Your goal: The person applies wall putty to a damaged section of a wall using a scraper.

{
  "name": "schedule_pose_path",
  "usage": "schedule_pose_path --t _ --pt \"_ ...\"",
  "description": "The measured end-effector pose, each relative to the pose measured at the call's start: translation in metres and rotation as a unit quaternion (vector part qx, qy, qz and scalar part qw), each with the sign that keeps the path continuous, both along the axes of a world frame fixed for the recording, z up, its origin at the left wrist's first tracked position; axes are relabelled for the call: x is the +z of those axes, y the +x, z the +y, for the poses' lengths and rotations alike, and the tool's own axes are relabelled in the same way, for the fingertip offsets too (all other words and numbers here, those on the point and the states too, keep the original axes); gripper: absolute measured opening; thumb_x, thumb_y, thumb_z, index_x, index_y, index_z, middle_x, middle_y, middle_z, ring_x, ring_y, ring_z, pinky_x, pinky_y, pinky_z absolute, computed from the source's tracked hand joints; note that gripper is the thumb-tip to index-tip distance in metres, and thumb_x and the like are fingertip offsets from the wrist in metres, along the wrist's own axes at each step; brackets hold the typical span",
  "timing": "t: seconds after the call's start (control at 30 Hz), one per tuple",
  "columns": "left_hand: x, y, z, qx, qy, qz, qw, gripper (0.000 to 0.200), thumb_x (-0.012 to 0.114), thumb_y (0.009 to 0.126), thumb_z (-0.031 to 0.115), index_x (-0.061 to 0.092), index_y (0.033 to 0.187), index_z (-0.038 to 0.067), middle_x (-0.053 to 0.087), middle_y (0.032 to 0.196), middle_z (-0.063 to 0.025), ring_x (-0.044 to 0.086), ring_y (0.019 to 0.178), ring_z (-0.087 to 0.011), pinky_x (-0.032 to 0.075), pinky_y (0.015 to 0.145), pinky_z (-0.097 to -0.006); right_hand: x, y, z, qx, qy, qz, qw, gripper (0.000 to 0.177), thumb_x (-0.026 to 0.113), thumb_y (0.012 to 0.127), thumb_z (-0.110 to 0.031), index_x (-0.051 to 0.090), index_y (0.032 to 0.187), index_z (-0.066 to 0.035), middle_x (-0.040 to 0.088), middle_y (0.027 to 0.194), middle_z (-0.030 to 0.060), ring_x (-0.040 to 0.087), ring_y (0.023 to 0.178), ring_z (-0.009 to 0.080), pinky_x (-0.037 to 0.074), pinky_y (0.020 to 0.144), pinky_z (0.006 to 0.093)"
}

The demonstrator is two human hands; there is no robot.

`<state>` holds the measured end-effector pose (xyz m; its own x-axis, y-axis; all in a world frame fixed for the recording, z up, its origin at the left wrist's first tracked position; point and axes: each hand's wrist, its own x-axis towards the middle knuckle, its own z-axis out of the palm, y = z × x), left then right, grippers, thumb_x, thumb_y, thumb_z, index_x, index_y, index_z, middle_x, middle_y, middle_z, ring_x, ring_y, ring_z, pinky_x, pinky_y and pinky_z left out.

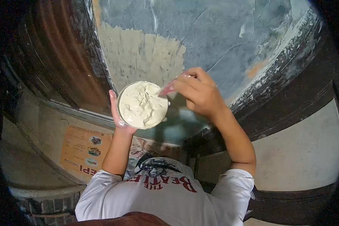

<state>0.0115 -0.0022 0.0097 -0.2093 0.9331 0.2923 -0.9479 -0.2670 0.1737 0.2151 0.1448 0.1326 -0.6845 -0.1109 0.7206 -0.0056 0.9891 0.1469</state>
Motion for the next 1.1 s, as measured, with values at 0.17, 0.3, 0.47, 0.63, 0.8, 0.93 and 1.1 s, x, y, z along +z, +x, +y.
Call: schedule_pose_path --t 0.17,0.3,0.47,0.63,0.8,0.93,1.1 --pt "0.001 0.003 0.002 0.012 -0.033 0.007 0.999 0.097 0.034 0.095 0.079 0.047 0.147 -0.002 0.055 0.146 -0.0229 0.055 0.131 -0.0393 0.042 0.113 -0.0540 -0.001 -0.005 -0.019 0.008 0.021 -0.042 0.999 0.035 0.067 0.070 0.003 0.069 0.102 -0.010 0.070 0.103 0.0030 0.064 0.101 0.0295 0.054 0.086 0.0389" --pt "0.005 0.008 0.000 0.005 -0.033 0.007 0.999 0.098 0.035 0.095 0.079 0.047 0.147 -0.003 0.054 0.146 -0.0231 0.055 0.131 -0.0395 0.043 0.112 -0.0538 -0.007 -0.007 -0.015 0.016 0.018 -0.015 1.000 0.033 0.067 0.071 0.002 0.069 0.101 -0.010 0.070 0.102 0.0025 0.064 0.099 0.0294 0.055 0.084 0.0386" --pt "0.005 0.013 -0.001 -0.004 -0.027 -0.005 1.000 0.098 0.036 0.095 0.079 0.046 0.148 -0.002 0.054 0.146 -0.0231 0.056 0.131 -0.0398 0.043 0.112 -0.0541 -0.005 -0.007 -0.021 0.010 0.006 -0.013 1.000 0.033 0.067 0.071 0.001 0.069 0.102 -0.010 0.070 0.101 0.0020 0.064 0.097 0.0287 0.055 0.084 0.0384" --pt "0.009 0.020 -0.003 -0.018 -0.015 0.016 1.000 0.099 0.036 0.094 0.080 0.045 0.149 -0.002 0.054 0.147 -0.0233 0.055 0.131 -0.0397 0.042 0.112 -0.0539 -0.009 -0.005 -0.021 0.013 -0.001 0.001 1.000 0.033 0.067 0.070 0.003 0.069 0.101 -0.010 0.070 0.100 0.0033 0.063 0.096 0.0298 0.054 0.083 0.0386" --pt "0.008 0.023 -0.005 -0.032 -0.005 0.001 0.999 0.099 0.035 0.094 0.080 0.046 0.148 -0.002 0.053 0.147 -0.0234 0.055 0.131 -0.0395 0.042 0.112 -0.0538 -0.008 -0.004 -0.022 0.024 -0.001 0.011 1.000 0.035 0.068 0.069 0.004 0.068 0.101 -0.007 0.070 0.100 0.0052 0.063 0.097 0.0311 0.055 0.082 0.0399" --pt "0.006 0.024 -0.006 -0.021 -0.029 -0.001 0.999 0.099 0.035 0.094 0.080 0.046 0.148 -0.002 0.054 0.146 -0.0233 0.056 0.131 -0.0391 0.043 0.112 -0.0534 -0.011 -0.003 -0.024 0.025 -0.012 0.031 0.999 0.034 0.069 0.069 0.004 0.068 0.102 -0.007 0.070 0.101 0.0059 0.064 0.096 0.0319 0.055 0.082 0.0404" --pt "0.010 0.032 -0.008 -0.027 -0.021 -0.004 0.999 0.099 0.036 0.095 0.079 0.047 0.147 -0.004 0.056 0.144 -0.0235 0.059 0.127 -0.0390 0.047 0.109 -0.0530 -0.007 0.000 -0.022 0.022 0.002 0.042 0.999 0.037 0.068 0.068 0.005 0.069 0.103 -0.005 0.069 0.102 0.0071 0.064 0.096 0.0333 0.056 0.081 0.0407"
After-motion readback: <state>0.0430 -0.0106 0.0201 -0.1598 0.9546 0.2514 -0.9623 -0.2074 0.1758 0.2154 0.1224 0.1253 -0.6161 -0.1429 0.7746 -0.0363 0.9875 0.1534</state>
